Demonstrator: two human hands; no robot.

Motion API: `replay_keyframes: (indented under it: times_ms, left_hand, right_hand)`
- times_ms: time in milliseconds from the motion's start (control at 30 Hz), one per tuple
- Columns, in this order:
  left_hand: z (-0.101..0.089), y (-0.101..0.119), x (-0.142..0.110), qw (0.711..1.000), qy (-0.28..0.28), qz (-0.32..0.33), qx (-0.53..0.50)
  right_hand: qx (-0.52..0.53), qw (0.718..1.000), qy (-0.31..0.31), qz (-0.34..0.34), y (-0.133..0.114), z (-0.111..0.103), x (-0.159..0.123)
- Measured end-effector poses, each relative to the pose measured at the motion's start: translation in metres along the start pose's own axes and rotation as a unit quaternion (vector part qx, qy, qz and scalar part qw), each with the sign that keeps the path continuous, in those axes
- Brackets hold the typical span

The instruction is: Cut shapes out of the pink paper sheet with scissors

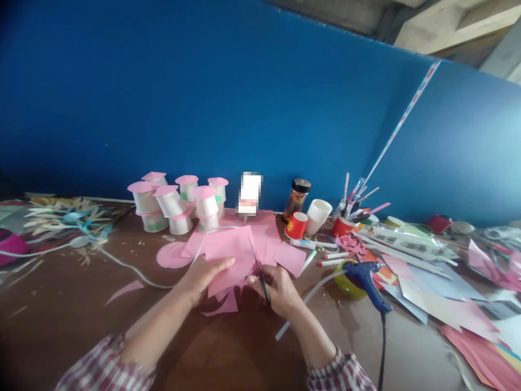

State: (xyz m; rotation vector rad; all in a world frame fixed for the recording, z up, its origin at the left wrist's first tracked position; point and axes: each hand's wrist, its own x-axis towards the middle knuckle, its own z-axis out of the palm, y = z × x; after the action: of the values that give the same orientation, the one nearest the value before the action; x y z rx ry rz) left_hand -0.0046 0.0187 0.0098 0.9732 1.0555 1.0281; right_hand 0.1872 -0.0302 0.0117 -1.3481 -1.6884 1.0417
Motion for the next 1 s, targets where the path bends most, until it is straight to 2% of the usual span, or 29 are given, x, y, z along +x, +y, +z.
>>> replay_keyframes:
  times_ms: [667, 1000]
  left_hand:
    - [-0.0013, -0.0002, 0.0014, 1.000, 0.002, -0.004, -0.004]
    - [-0.0032, 0.0010, 0.0017, 1.000, -0.022, -0.002, -0.005]
  right_hand:
    - [-0.019, 1.000, -0.003, -0.013, 0.0031, -0.0033, 0.0006]
    - [-0.026, 1.000, -0.005, -0.011, 0.0036, -0.0049, -0.0002]
